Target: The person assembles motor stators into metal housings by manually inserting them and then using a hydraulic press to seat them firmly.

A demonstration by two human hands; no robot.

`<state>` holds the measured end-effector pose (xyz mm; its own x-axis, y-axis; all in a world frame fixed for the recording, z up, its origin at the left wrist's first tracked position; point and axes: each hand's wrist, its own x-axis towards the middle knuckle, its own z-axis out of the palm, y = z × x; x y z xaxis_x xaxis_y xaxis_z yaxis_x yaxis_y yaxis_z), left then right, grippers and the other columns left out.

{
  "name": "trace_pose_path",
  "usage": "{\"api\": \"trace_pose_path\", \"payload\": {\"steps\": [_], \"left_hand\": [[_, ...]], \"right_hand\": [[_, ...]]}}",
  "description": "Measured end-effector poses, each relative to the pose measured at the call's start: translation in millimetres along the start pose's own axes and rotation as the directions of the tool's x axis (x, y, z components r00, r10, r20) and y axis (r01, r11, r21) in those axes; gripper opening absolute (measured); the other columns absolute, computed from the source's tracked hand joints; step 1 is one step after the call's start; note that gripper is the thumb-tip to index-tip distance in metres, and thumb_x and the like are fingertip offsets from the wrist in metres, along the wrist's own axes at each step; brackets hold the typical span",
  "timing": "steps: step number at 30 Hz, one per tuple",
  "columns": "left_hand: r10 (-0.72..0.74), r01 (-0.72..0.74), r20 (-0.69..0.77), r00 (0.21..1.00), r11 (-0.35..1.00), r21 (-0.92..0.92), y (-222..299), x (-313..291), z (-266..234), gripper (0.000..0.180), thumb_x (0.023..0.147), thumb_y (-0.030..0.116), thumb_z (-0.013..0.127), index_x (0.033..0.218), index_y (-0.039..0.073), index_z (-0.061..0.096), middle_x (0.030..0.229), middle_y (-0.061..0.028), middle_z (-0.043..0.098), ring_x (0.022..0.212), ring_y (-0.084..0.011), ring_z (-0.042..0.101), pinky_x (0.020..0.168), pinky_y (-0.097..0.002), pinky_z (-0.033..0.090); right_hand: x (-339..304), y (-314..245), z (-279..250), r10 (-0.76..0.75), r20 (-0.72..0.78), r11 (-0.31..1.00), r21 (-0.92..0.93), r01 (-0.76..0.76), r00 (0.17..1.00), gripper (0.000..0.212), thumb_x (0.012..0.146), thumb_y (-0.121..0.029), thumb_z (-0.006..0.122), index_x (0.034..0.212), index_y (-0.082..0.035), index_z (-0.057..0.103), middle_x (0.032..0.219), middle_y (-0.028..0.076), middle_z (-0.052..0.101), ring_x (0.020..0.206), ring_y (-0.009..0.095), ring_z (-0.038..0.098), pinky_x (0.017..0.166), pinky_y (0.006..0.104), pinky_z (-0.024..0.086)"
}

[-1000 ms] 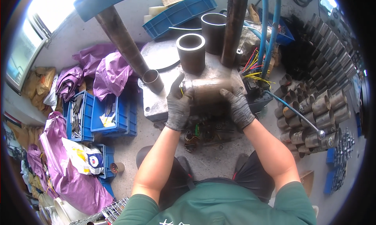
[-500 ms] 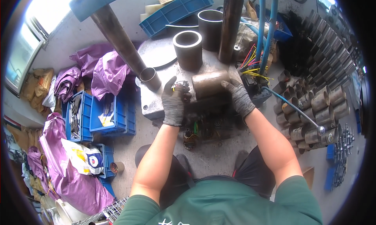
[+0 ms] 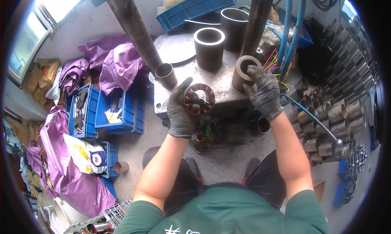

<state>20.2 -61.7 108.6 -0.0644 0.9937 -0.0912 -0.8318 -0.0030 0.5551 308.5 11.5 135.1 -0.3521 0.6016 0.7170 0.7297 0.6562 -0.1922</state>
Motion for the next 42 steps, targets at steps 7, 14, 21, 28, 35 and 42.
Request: {"api": "trace_pose_path", "payload": {"steps": [7, 14, 21, 28, 35, 42], "left_hand": [[0.073, -0.101, 0.181, 0.981, 0.983, 0.151, -14, -23, 31, 0.073, 0.102, 0.05, 0.053, 0.153, -0.002, 0.046, 0.129, -0.0214, 0.066, 0.116, -0.0318, 0.07, 0.106, -0.0465, 0.057], [0.159, -0.323, 0.364, 0.918, 0.832, 0.45, -21, -31, 25, 0.074, 0.104, 0.05, 0.055, 0.149, -0.008, 0.052, 0.129, -0.0203, 0.068, 0.114, -0.0252, 0.071, 0.103, -0.0379, 0.056], [0.055, -0.619, 0.705, 0.707, 0.53, 0.58, -23, -39, 22, 0.062, 0.108, 0.044, 0.056, 0.15, -0.002, 0.056, 0.091, -0.0062, 0.069, 0.087, -0.0163, 0.066, 0.084, -0.0324, 0.053], [0.081, -0.657, 0.724, 0.685, 0.5, 0.565, -29, -42, 18, 0.056, 0.105, 0.034, 0.058, 0.146, -0.003, 0.057, 0.1, -0.0142, 0.071, 0.092, -0.0252, 0.071, 0.087, -0.0385, 0.055], [0.439, -0.618, 0.445, 0.781, 0.435, 0.655, -42, -16, 13, 0.05, 0.11, 0.038, 0.046, 0.137, -0.001, 0.061, 0.12, -0.0168, 0.07, 0.115, -0.0267, 0.066, 0.107, -0.0404, 0.048], [0.162, -0.229, 0.161, 0.973, 0.704, 0.673, -43, -19, 16, 0.046, 0.105, 0.034, 0.057, 0.135, 0.0, 0.064, 0.124, -0.0161, 0.07, 0.119, -0.024, 0.066, 0.107, -0.0407, 0.053]], "right_hand": [[-12, 2, -3, 0.208, -0.002, 0.944, 0.26, -0.2, 0.978, 0.048, 0.089, -0.013, 0.081, 0.134, -0.008, 0.064, 0.128, 0.012, 0.071, 0.116, 0.029, 0.069, 0.097, 0.04, 0.058], [-50, -63, -14, 0.274, 0.809, -0.137, 0.568, -0.812, 0.52, 0.041, 0.104, -0.045, 0.071, 0.118, -0.007, 0.065, 0.088, 0.005, 0.066, 0.072, 0.013, 0.062, 0.061, 0.0262, 0.052], [-59, -69, -12, -0.052, 0.976, -0.552, 0.146, -0.821, 0.209, 0.06, 0.093, -0.066, 0.073, 0.116, -0.011, 0.064, 0.084, 0.003, 0.062, 0.062, 0.011, 0.05, 0.053, 0.021, 0.04], [-83, -61, -11, -0.113, 0.985, -0.538, 0.049, -0.842, 0.129, 0.05, 0.095, -0.051, 0.072, 0.12, -0.009, 0.066, 0.096, 0.009, 0.072, 0.079, 0.018, 0.07, 0.058, 0.0263, 0.05], [-65, -73, -31, 0.157, 0.939, -0.453, 0.344, -0.822, 0.306, 0.062, 0.093, -0.013, 0.08, 0.146, 0.0, 0.049, 0.129, 0.013, 0.067, 0.107, 0.03, 0.076, 0.089, 0.0412, 0.067], [-69, -54, -25, 0.287, 0.815, -0.255, 0.571, -0.78, 0.503, 0.071, 0.089, -0.014, 0.086, 0.15, -0.003, 0.052, 0.133, 0.011, 0.067, 0.118, 0.024, 0.07, 0.096, 0.041, 0.064]]}}
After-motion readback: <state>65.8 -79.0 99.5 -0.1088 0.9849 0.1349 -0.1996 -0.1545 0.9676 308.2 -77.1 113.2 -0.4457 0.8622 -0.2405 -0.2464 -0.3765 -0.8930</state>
